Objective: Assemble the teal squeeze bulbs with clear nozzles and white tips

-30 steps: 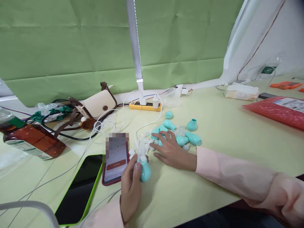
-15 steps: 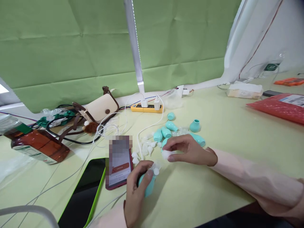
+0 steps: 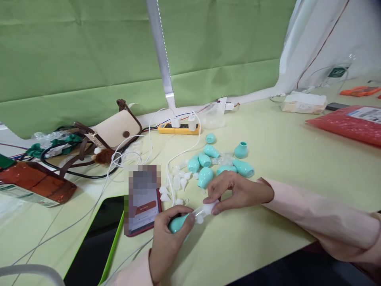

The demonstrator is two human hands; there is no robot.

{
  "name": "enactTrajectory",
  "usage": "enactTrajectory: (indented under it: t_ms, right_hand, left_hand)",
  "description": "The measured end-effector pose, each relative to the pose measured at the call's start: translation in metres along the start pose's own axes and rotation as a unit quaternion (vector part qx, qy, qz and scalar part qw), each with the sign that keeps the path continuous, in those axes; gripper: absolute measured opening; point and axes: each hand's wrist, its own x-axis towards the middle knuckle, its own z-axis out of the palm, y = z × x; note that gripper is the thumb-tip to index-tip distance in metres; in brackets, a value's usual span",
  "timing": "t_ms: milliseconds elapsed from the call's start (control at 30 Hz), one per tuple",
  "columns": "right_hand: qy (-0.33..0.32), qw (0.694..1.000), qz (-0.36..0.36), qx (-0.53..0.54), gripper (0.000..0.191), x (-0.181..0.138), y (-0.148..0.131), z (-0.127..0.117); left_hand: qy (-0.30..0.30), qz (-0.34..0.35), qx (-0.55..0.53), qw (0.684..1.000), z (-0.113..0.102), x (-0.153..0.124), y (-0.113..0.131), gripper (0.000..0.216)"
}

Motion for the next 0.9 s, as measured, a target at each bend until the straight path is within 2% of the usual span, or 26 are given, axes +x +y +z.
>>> enactTrajectory:
  t_ms: [200, 433, 733, 900]
  right_hand:
    - [-0.008, 0.998, -0.042, -0.046, 0.022, 0.0, -0.003, 0.001]
    - [0.009, 0.997, -0.057, -0.06, 0.021, 0.0, -0.003, 0.002]
    - [-0.013, 1.0, 0.003, 0.014, 0.02, -0.001, 0.003, 0.007]
    - [-0.009, 0.997, 0.03, 0.064, 0.024, -0.002, 0.001, 0.012]
  left_hand:
    - [-0.023, 0.024, 0.009, 0.999, 0.0, -0.002, 0.002, 0.017]
    - [0.014, 0.085, 0.038, 0.996, 0.002, -0.003, 0.003, 0.009]
    - [0.013, 0.111, 0.082, 0.99, 0.005, -0.009, -0.006, 0.013]
    - [0.034, 0.186, 0.126, 0.974, 0.004, -0.011, -0.008, 0.015]
